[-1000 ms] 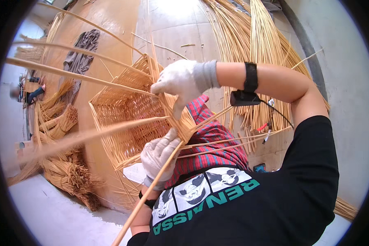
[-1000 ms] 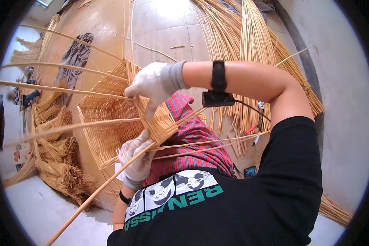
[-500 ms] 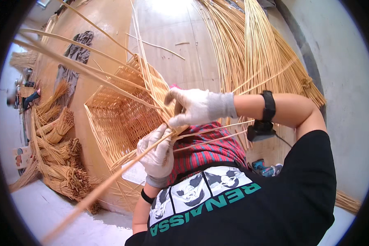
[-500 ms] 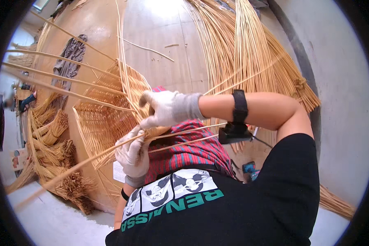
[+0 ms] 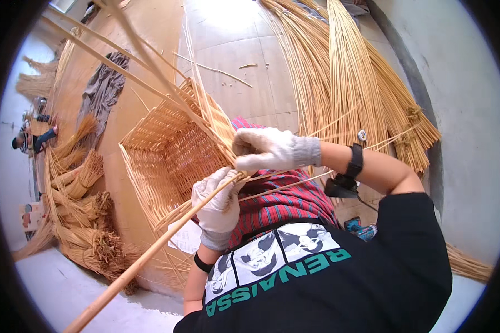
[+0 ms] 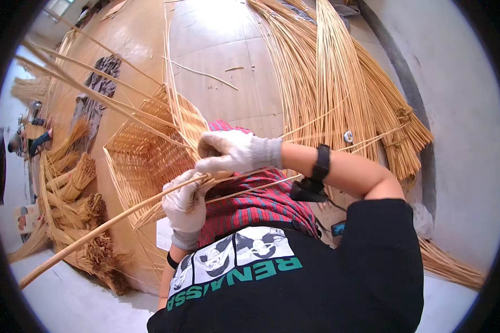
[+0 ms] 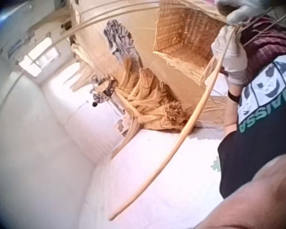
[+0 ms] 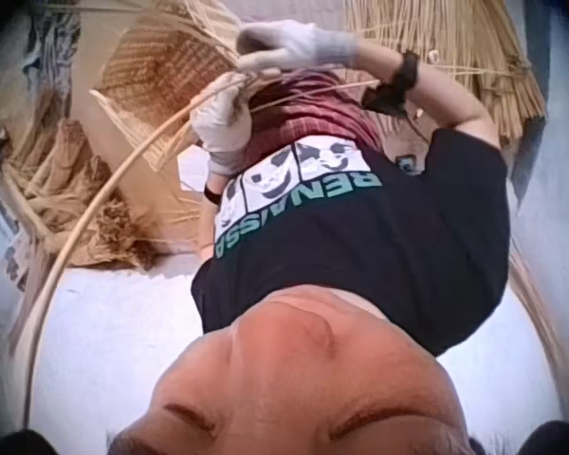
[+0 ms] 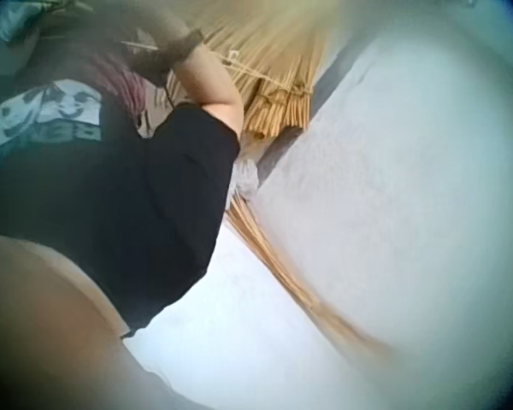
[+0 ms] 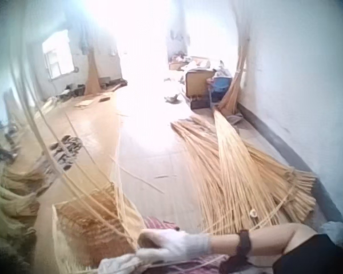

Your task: Weaving the sides of a rectangular wicker basket using long straw strands.

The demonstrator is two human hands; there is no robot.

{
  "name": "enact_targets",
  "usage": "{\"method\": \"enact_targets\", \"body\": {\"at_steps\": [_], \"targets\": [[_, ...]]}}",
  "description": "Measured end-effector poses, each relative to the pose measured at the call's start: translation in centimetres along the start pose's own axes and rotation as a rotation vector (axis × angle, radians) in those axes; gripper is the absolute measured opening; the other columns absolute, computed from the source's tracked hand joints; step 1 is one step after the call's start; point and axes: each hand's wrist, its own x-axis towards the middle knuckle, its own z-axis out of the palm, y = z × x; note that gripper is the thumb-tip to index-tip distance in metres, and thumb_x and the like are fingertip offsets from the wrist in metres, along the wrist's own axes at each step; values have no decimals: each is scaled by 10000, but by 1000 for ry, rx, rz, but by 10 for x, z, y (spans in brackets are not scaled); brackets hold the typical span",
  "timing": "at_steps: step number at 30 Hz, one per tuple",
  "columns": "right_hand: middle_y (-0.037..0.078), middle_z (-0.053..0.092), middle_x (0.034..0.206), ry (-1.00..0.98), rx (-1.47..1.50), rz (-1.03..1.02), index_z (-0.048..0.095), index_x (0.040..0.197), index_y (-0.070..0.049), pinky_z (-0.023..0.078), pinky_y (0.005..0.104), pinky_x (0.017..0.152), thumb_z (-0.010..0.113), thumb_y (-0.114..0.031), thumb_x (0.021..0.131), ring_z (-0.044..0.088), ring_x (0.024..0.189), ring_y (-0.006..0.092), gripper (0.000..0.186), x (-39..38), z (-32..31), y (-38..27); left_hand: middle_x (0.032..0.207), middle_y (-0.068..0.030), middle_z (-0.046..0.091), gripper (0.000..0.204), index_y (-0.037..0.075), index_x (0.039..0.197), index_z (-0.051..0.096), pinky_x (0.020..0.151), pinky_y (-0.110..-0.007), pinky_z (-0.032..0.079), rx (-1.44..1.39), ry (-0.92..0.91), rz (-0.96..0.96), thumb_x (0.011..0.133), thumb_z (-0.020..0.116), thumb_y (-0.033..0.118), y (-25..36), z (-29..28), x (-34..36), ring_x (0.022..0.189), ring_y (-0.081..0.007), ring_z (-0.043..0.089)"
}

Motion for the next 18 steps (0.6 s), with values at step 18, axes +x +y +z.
{"method": "enact_targets", "body": {"at_steps": [18], "targets": [[259, 685, 848, 230, -167, 166, 695, 1027, -31, 535, 446, 760, 596, -532, 993, 700, 848, 405, 512, 4, 39, -10, 932, -50, 690, 199, 46, 1000, 650, 775, -309, 557, -851, -402, -513, 925, 773, 184, -30, -32, 37, 850, -143, 677]]}}
